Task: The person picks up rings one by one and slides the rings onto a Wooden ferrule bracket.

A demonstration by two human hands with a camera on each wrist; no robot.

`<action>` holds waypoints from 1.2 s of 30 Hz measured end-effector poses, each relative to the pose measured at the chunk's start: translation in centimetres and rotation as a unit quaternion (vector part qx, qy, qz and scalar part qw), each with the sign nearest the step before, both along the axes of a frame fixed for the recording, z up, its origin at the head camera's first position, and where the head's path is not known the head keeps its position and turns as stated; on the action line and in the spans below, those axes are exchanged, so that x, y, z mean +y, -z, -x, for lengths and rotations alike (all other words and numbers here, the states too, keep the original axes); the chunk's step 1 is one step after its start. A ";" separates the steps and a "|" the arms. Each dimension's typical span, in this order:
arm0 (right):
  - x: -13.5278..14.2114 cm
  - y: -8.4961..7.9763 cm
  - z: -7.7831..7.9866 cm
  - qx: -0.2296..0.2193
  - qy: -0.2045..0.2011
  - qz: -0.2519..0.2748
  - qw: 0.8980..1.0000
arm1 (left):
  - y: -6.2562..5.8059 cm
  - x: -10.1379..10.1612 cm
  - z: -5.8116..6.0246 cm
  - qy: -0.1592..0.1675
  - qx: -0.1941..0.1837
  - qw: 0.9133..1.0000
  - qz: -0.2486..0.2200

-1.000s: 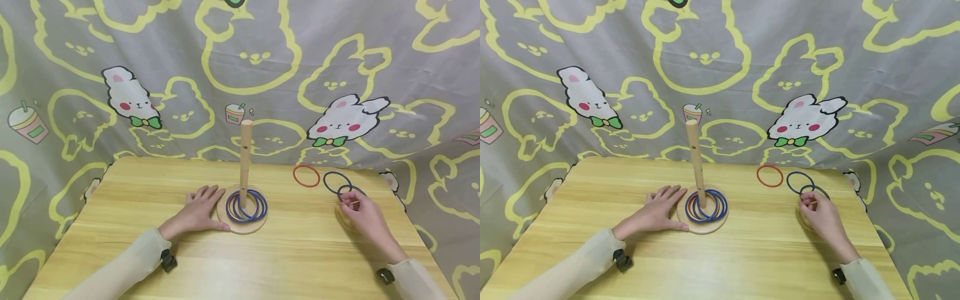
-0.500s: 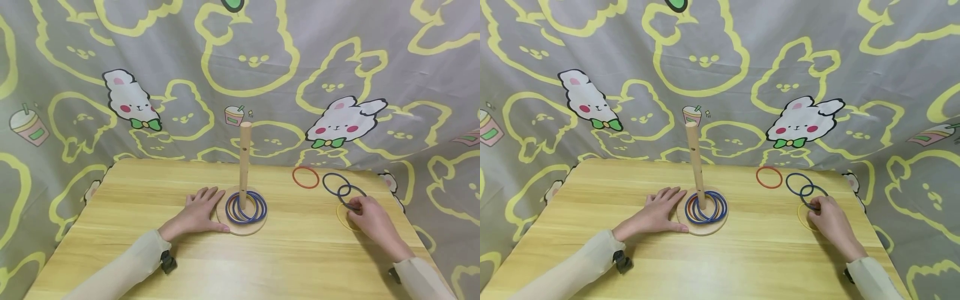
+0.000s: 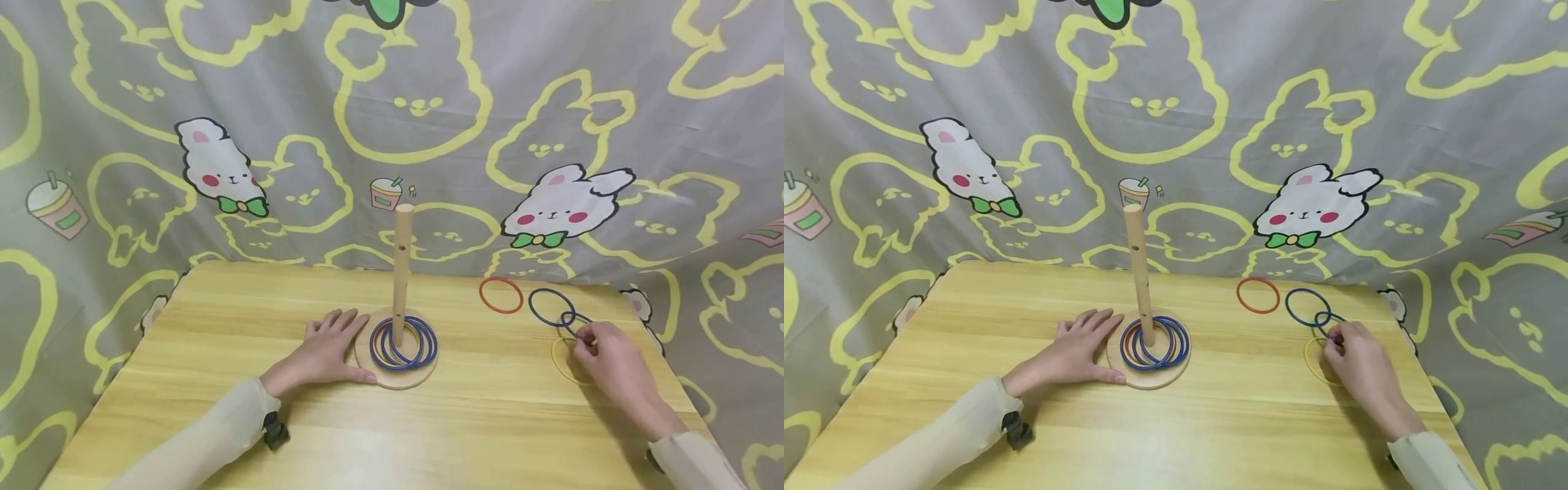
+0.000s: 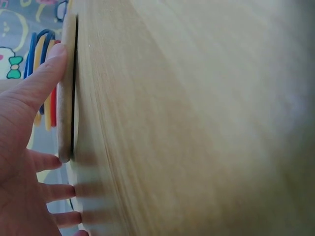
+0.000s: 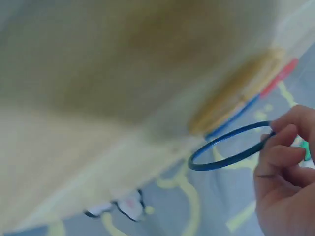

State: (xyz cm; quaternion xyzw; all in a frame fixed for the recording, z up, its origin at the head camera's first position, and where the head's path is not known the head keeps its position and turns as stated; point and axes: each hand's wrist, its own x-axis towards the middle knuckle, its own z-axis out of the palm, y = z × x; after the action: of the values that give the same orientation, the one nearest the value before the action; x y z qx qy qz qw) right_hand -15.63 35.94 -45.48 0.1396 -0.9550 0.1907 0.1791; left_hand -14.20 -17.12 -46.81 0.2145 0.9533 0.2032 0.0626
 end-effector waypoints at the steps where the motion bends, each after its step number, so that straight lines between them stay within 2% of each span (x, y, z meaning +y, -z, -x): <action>1: -0.2 -0.3 -0.2 0.029 -0.001 0.005 1.000 | 0.0 0.0 0.1 0.001 0.003 1.000 0.000; 4: -1.3 -1.6 -0.9 0.105 -0.019 0.019 0.994 | 0.1 -0.1 0.1 0.003 0.003 1.000 -0.004; 6: -2.4 -2.9 -1.5 0.139 -0.038 0.031 0.989 | 0.1 -0.2 0.1 0.002 -0.002 1.000 -0.001; 10: -5.2 -5.6 -2.6 0.174 -0.077 0.055 0.980 | 0.2 -0.4 0.3 -0.003 -0.008 1.000 0.010; 14: -8.3 -7.8 -3.6 0.192 -0.110 0.082 0.972 | -0.3 -0.5 0.4 -0.001 -0.006 1.000 0.013; 19: -12.2 -10.0 -4.1 0.199 -0.157 0.117 0.960 | -0.6 -0.7 -0.3 -0.005 -0.021 1.000 0.019; 25: -16.0 -13.2 -3.4 0.201 -0.206 0.175 0.942 | -0.3 -0.6 -0.5 -0.007 -0.012 1.000 0.002; 31: -18.8 -16.0 -2.6 0.184 -0.230 0.237 0.925 | -0.3 -0.2 -0.4 -0.003 -0.019 1.000 0.011; 36: -20.9 -17.9 -1.6 0.138 -0.243 0.301 0.912 | -0.2 0.0 -0.3 0.000 -0.009 1.000 0.010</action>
State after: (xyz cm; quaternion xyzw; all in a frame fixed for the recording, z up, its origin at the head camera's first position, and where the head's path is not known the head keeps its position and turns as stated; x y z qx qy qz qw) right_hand -14.02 15.03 -27.60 0.3322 -0.7544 0.4855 0.2911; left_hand -13.90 -17.16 -46.64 0.2114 0.9548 0.1954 0.0737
